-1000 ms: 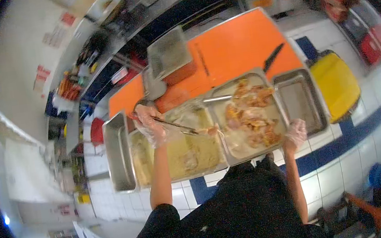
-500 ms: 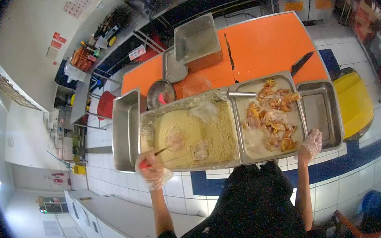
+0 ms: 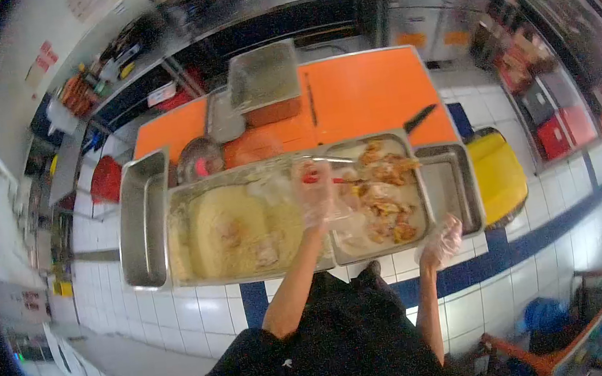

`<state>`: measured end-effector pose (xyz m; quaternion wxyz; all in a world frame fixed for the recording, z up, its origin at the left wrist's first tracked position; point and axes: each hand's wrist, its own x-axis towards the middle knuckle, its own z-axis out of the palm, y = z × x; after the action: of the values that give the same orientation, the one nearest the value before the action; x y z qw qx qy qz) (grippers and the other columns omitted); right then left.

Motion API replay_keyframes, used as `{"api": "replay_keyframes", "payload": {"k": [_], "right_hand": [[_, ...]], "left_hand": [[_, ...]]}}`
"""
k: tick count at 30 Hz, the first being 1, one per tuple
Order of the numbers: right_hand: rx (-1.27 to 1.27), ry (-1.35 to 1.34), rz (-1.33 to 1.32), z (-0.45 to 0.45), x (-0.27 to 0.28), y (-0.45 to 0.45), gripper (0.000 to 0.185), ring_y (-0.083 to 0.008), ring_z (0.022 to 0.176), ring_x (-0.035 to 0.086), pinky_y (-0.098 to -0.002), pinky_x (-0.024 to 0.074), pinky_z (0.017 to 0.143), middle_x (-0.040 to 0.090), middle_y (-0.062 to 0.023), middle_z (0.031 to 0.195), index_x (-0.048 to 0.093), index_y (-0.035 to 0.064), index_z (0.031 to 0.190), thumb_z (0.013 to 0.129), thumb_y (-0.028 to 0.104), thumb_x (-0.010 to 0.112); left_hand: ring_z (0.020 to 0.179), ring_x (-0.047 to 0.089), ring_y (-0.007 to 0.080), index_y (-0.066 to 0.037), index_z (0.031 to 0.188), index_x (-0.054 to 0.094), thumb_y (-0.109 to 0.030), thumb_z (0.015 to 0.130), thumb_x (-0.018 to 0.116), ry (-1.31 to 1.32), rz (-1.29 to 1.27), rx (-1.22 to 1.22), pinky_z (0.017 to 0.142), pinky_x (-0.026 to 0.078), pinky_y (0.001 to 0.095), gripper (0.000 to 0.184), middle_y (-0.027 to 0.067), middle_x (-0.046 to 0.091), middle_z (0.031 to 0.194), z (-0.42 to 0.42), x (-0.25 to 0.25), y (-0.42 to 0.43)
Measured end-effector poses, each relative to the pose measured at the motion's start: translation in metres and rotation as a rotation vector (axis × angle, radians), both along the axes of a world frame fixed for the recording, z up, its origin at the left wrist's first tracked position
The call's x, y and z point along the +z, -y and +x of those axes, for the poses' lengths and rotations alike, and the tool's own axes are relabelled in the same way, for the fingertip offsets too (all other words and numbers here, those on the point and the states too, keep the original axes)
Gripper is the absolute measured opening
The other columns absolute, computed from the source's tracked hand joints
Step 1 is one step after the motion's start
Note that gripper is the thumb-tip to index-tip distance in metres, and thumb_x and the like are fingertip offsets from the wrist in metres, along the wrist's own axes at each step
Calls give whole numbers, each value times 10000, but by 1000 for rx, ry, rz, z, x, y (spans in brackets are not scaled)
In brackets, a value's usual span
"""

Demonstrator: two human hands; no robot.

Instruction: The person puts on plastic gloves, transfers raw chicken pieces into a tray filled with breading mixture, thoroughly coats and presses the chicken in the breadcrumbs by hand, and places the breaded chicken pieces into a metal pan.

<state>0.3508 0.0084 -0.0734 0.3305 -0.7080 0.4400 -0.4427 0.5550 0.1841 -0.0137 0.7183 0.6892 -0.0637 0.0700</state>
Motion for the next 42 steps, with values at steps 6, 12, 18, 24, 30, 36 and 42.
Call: {"api": "replay_keyframes", "payload": {"k": [6,12,18,24,30,36,42], "right_hand": [[356,272,189,54,45,-119,313,-174,826,570,-320,481,784,640,-84,896,630,21,1046,1025,287,465],[905,-269,111,127,67,-254,206,-277,881,644,-388,501,799,670,-141,944,648,68,934,956,230,523],[1046,-698,-88,194,23,-291,371,-446,889,604,-530,458,736,661,-227,923,646,21,893,975,334,463],[895,-528,-100,207,8,-293,407,-469,890,599,-528,459,737,637,-276,934,656,16,984,987,367,450],[1016,-486,200,254,-11,-315,424,-452,937,592,-509,457,793,640,-271,977,655,9,1010,997,371,434],[1374,-669,-309,239,-87,-284,401,-416,959,617,-471,482,863,657,-250,1028,643,43,1121,964,353,442],[1318,-651,-374,235,-49,-302,432,-396,1032,596,-451,453,951,637,-214,1159,600,62,1217,939,364,462]], "left_hand": [[1028,598,242,-78,1326,487,-175,904,662,-219,-34,47,866,502,396,467,141,597,1226,3,25,-108],[1023,619,316,-49,1146,613,-286,965,557,4,936,160,887,504,419,304,161,653,1082,47,-36,-362],[898,655,372,-27,997,668,-450,969,479,-119,1237,253,755,523,446,464,224,681,960,87,-107,-413],[1003,639,379,-30,1060,673,-458,965,473,-125,773,0,882,490,461,482,247,671,1062,99,-37,-373],[1104,594,333,-51,1060,657,-410,929,561,-132,1050,-99,945,462,446,394,186,654,1131,127,-57,-349],[1066,581,400,-93,1198,594,-365,907,600,93,905,-427,920,464,478,399,202,622,1114,123,-35,-332],[1127,562,392,-147,1269,555,-438,809,696,398,1201,-453,962,442,497,563,186,599,1200,90,-58,-322]]}}
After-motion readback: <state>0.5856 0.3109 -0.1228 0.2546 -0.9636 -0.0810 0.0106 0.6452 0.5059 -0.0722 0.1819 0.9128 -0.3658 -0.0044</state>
